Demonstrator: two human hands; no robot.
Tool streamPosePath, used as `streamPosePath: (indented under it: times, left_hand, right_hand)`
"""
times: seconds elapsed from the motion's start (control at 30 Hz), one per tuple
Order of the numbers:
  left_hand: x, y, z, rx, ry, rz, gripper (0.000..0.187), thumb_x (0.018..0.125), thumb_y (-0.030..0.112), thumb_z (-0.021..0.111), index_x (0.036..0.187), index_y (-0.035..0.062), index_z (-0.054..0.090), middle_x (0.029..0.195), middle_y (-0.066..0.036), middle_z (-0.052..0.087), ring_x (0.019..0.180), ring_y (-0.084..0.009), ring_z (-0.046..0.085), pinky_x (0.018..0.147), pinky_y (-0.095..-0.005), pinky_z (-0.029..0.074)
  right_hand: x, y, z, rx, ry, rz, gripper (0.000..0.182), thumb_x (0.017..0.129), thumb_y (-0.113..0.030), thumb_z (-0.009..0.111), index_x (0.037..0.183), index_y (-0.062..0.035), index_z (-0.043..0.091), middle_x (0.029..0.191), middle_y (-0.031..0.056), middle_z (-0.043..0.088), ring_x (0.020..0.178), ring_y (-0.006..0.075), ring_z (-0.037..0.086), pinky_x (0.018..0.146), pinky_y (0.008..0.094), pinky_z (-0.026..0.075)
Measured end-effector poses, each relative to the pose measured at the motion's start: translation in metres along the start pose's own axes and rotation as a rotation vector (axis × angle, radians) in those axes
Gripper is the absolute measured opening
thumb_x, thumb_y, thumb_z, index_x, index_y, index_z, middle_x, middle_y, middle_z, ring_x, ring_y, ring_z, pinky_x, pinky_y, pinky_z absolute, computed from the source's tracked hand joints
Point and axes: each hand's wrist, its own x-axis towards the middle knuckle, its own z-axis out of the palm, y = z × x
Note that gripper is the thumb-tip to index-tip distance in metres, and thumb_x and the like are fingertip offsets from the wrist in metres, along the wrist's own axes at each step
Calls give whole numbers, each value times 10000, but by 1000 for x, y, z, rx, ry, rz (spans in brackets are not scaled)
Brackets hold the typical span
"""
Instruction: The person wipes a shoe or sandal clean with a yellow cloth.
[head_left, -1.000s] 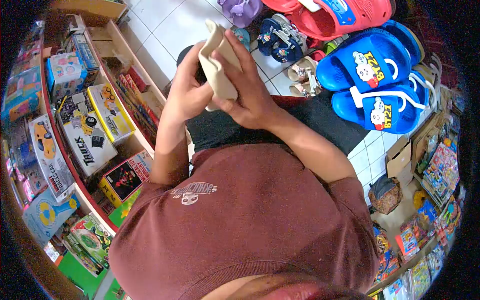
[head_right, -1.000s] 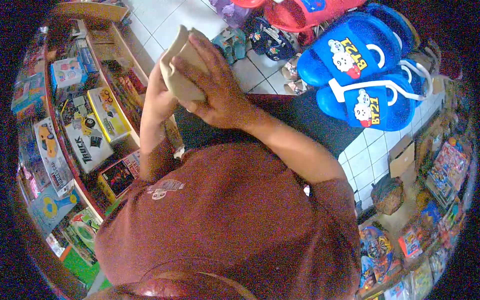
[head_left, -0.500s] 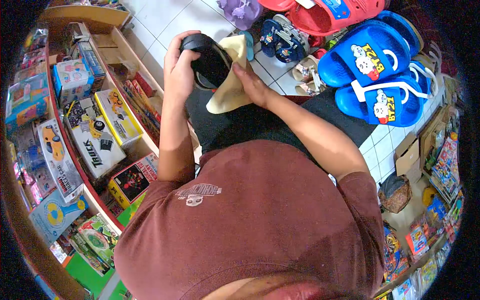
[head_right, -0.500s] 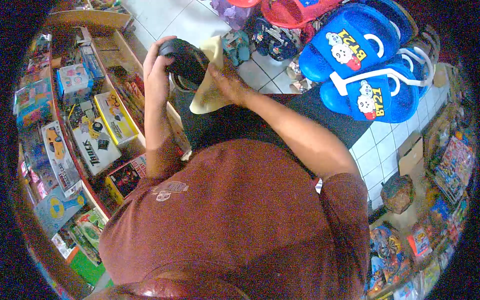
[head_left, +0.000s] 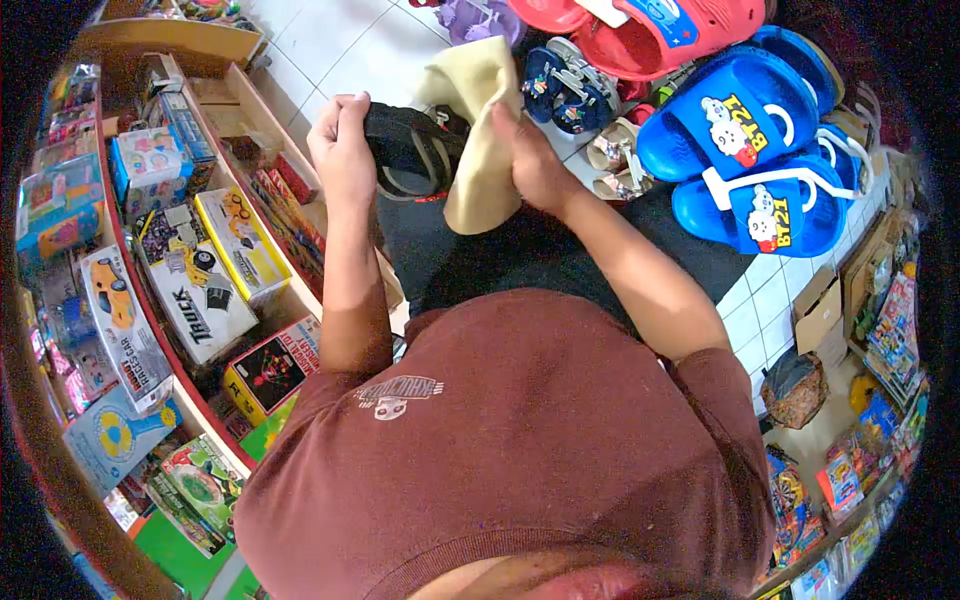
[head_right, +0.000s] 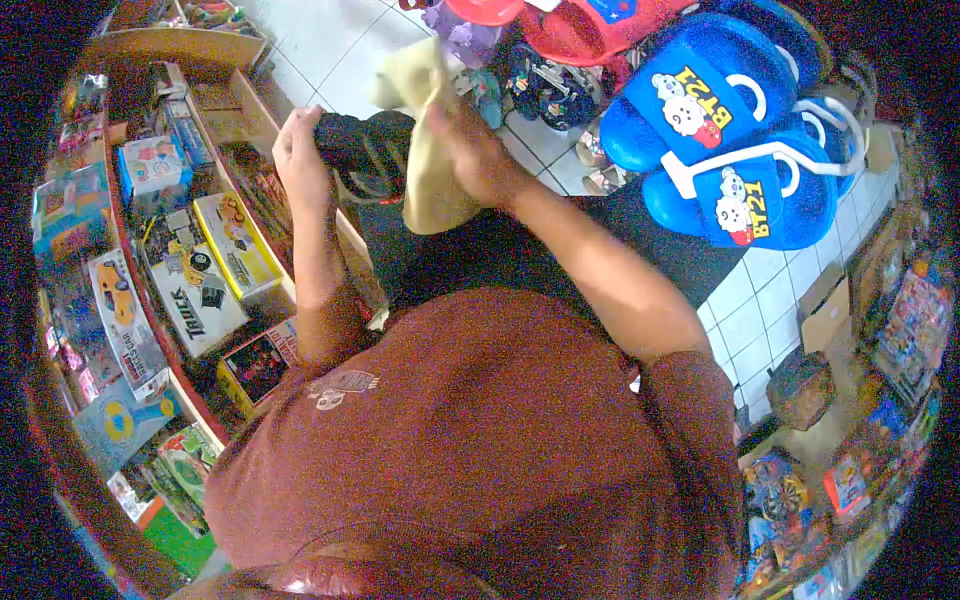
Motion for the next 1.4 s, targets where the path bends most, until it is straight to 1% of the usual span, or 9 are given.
streamPosePath:
  times: [0.1, 0.27, 0.5, 0.63, 0.73, 0.87, 0.97, 1.23, 1.4]
  left_hand:
    - [-7, 5, 6, 30, -53, -24, 211, 893, 147, 589, 725, 20, 592, 626, 78, 465, 579, -25, 373, 519, -222, 283]
    - [-6, 1, 14, 43, -58, -26, 197, 888, 140, 592, 732, 21, 599, 640, 73, 474, 590, -33, 401, 535, -213, 319]
    - [13, -4, -5, -67, 120, 58, 234, 866, 167, 550, 709, -2, 592, 674, -37, 557, 620, -107, 496, 590, -262, 403]
    - [15, 14, -31, -447, -389, 9, 235, 825, 243, 482, 747, 22, 498, 697, -74, 471, 646, -197, 450, 615, -322, 381]
    - [8, 11, -33, -562, -703, 216, 258, 797, 252, 486, 742, -1, 498, 671, -90, 450, 625, -194, 433, 575, -321, 368]
    - [-18, 14, -26, -620, -560, 142, 324, 662, 226, 653, 845, 13, 492, 939, -134, 455, 706, -221, 527, 691, -328, 437]
    - [-14, 15, -31, -282, -515, 427, 329, 636, 222, 661, 841, 29, 489, 903, -112, 444, 830, -203, 491, 784, -318, 403]
    - [-25, 81, -49, 163, -585, -241, 190, 767, 101, 469, 918, 0, 525, 918, -68, 525, 931, -166, 498, 866, -247, 360]
    - [-33, 87, -30, 390, -373, -187, 242, 926, 183, 442, 948, -36, 542, 868, -102, 553, 880, -192, 526, 837, -274, 399]
  right_hand:
    - [1, 21, 15, -410, -91, -330, 500, 984, -364, 436, 1322, 3, 404, 1268, 206, 501, 1184, 330, 480, 1037, 405, 349]
    - [-2, 48, 10, -292, -94, -12, 654, 961, -492, 426, 1380, 5, 355, 1326, 240, 470, 1239, 366, 453, 1069, 424, 315]
    - [17, 96, -28, -117, -128, 405, 730, 964, -573, 352, 1382, 23, 389, 1292, 144, 526, 1193, 223, 491, 1033, 295, 336]
    - [9, 42, -28, 146, -8, 517, 616, 963, -500, 431, 1331, -7, 463, 1185, 98, 604, 1069, 179, 571, 956, 304, 413]
    - [1, 16, -24, 336, -58, 442, 501, 941, -473, 491, 1201, -52, 577, 1048, 49, 649, 948, 152, 612, 889, 306, 458]
    - [-26, -28, 5, 172, -129, 288, 459, 999, -389, 411, 1288, -40, 484, 1032, 35, 621, 899, 120, 600, 826, 277, 479]
    - [-38, -14, 27, -119, -334, 114, 538, 997, -339, 428, 1406, -8, 315, 1292, 114, 482, 1184, 183, 453, 1014, 318, 353]
    - [-39, 41, 33, -202, -393, 243, 667, 978, -415, 440, 1446, 9, 223, 1401, 172, 391, 1288, 243, 374, 1085, 360, 293]
    - [-33, 25, 33, -42, -357, 322, 633, 1011, -458, 299, 1413, 30, 283, 1311, 124, 471, 1186, 187, 451, 1026, 310, 346]
